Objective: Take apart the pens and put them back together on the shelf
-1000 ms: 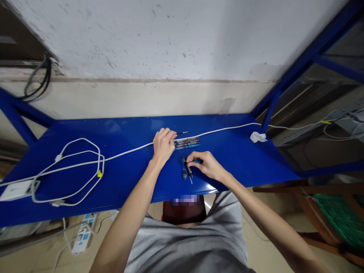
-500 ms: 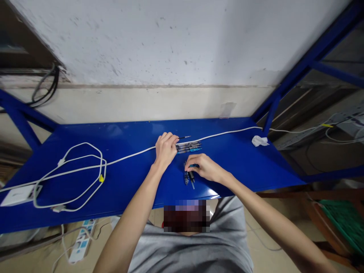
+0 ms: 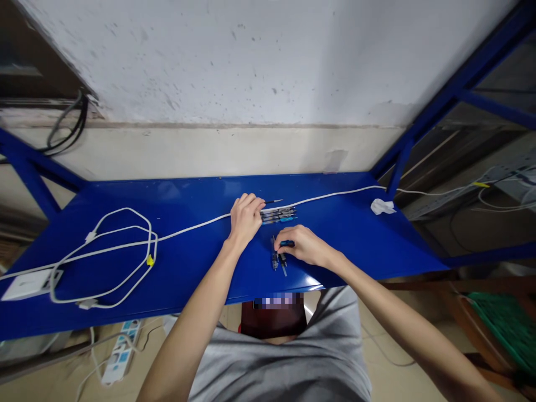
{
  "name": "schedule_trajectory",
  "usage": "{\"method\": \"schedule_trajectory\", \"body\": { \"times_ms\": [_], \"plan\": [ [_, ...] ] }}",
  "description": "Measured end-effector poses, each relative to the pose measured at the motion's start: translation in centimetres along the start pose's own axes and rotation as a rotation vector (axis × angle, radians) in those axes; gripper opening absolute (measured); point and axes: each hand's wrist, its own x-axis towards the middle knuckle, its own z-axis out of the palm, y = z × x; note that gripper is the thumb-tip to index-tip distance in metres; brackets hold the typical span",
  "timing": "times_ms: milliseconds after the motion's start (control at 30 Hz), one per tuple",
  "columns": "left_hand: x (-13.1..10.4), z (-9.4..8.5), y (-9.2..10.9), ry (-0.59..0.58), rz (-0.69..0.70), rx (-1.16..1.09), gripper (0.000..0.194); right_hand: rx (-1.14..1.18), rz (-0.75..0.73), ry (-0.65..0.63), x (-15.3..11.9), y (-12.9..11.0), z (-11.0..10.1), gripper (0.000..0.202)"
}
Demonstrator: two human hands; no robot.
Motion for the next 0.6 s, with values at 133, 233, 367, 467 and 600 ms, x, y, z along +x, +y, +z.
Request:
{"method": "schedule_trajectory", "body": {
  "times_ms": [133, 233, 367, 467, 600],
  "plan": [
    [0.0, 0.1, 0.0, -0.006, -0.006, -0.001, 0.024, -0.072, -0.025, -0.022, 0.1, 0.0, 0.1, 0.020],
    [0.0, 0.1, 0.0, -0.010, -0.013, -0.007, 0.024, -0.109, -0.039, -0.032, 0.3, 0.0, 0.2, 0.021],
    [0.0, 0.0, 0.0, -0.009, -0.016, -0.018, 0.024, -0.128, -0.042, -0.020, 0.4, -0.1, 0.3, 0.019],
    [0.0, 0.1, -0.1, -0.005, -0.017, -0.024, 0.024, -0.103, 0.016, 0.089, 0.2, 0.0, 0.2, 0.015],
    [-0.2, 0.4, -0.2, 0.013, -0.020, -0.033, 0.025, -0.058, 0.230, 0.329, -0.3, 0.9, 0.5, 0.015]
  ]
}}
